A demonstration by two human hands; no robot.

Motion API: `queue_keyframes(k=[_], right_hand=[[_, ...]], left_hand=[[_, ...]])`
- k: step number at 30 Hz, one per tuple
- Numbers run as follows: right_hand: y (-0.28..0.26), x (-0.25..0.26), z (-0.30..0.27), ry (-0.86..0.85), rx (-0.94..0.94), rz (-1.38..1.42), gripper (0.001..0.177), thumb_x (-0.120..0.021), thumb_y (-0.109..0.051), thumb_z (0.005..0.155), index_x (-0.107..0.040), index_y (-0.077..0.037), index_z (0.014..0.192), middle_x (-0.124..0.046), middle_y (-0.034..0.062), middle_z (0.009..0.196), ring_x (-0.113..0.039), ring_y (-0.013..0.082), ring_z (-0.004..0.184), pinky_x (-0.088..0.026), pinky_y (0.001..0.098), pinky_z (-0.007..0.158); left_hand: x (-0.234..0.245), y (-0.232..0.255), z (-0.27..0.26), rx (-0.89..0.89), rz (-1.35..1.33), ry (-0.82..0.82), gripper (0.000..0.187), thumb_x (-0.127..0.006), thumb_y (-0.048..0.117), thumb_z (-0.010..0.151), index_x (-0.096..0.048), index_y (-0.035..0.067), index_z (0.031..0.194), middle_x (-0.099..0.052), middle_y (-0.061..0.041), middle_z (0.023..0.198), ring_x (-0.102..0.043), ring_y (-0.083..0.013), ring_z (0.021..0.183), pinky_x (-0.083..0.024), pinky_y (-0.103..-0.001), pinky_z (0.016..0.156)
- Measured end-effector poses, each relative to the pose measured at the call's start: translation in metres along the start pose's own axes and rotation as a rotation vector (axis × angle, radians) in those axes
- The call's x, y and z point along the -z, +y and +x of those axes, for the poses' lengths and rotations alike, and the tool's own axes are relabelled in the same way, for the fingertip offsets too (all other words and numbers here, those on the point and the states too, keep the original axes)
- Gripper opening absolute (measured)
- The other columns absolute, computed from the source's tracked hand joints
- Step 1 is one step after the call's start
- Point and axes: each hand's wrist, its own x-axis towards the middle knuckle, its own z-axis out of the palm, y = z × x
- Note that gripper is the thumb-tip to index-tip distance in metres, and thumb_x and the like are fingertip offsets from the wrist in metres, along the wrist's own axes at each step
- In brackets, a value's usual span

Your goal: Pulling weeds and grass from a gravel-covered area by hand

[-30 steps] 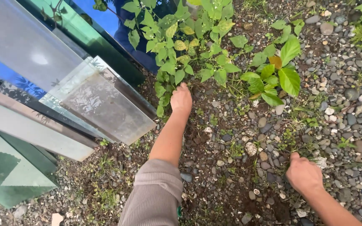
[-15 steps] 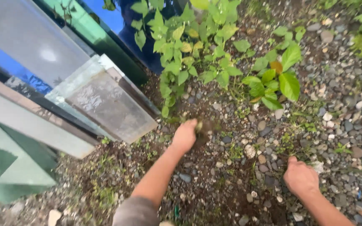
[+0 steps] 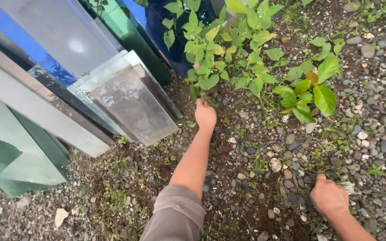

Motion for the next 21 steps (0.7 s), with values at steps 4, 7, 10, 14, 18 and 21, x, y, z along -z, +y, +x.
queue_keyframes(k=[4,7,10,14,18,21], right_hand=[[-0.003,0.008,-0.007,-0.018,-0.02,0.057,0.03,-0.029,-0.003,0.104,-0.053,-0.009,0.122,-0.079,0.0073,0.088,-0.08,0.0187,0.077,-0.07,0.0302,0.074],[-0.004,0.008,-0.005,-0.029,-0.026,0.053,0.03,-0.027,-0.004,0.105,-0.052,-0.009,0.122,-0.08,0.0082,0.087,-0.08,0.0204,0.078,-0.07,0.0316,0.072],[-0.005,0.007,-0.007,-0.025,-0.022,0.095,0.033,-0.026,-0.003,0.104,-0.053,-0.007,0.123,-0.08,0.0113,0.095,-0.08,0.0226,0.084,-0.069,0.0346,0.078],[-0.008,0.022,-0.021,-0.015,-0.027,0.117,0.033,-0.027,-0.003,0.104,-0.055,-0.009,0.121,-0.077,0.0057,0.081,-0.075,0.018,0.072,-0.066,0.0309,0.067],[-0.006,0.023,-0.027,-0.005,-0.009,0.13,0.035,-0.025,-0.004,0.103,-0.053,-0.005,0.124,-0.078,0.0099,0.086,-0.076,0.0232,0.077,-0.067,0.035,0.067],[-0.003,0.016,-0.01,0.029,0.007,0.155,0.037,-0.036,-0.007,0.094,-0.055,-0.002,0.124,-0.078,0.0214,0.107,-0.077,0.036,0.096,-0.063,0.0452,0.079]], left_hand=[[0.011,0.015,-0.005,0.397,-0.449,0.058,0.052,-0.033,0.03,0.11,-0.032,0.002,0.153,-0.056,-0.021,0.142,-0.062,-0.0377,0.118,-0.053,-0.047,0.095],[0.033,0.013,-0.003,0.33,-0.326,-0.097,0.057,-0.038,0.031,0.108,-0.031,0.01,0.161,-0.062,-0.014,0.138,-0.048,-0.016,0.056,-0.036,-0.035,0.051],[0.042,-0.024,0.005,0.067,-0.068,-0.175,0.027,-0.047,0.017,0.101,-0.066,0.001,0.112,-0.068,-0.012,0.085,-0.054,-0.0204,0.055,-0.041,-0.037,0.047],[0.079,-0.071,-0.137,-0.225,0.351,-0.44,0.028,-0.033,0.007,0.108,-0.06,0.0,0.112,-0.069,-0.01,0.094,-0.067,-0.0161,0.068,-0.059,-0.024,0.051],[0.15,-0.105,-0.203,-0.115,0.713,-0.902,0.019,-0.046,-0.004,0.102,-0.056,0.008,0.113,-0.063,-0.007,0.086,-0.06,-0.0155,0.063,-0.05,-0.025,0.047],[0.2,-0.174,-0.194,-0.22,0.831,-0.805,0.044,-0.045,-0.009,0.093,-0.055,0.008,0.132,-0.062,-0.016,0.113,-0.063,-0.0251,0.088,-0.051,-0.032,0.069]])
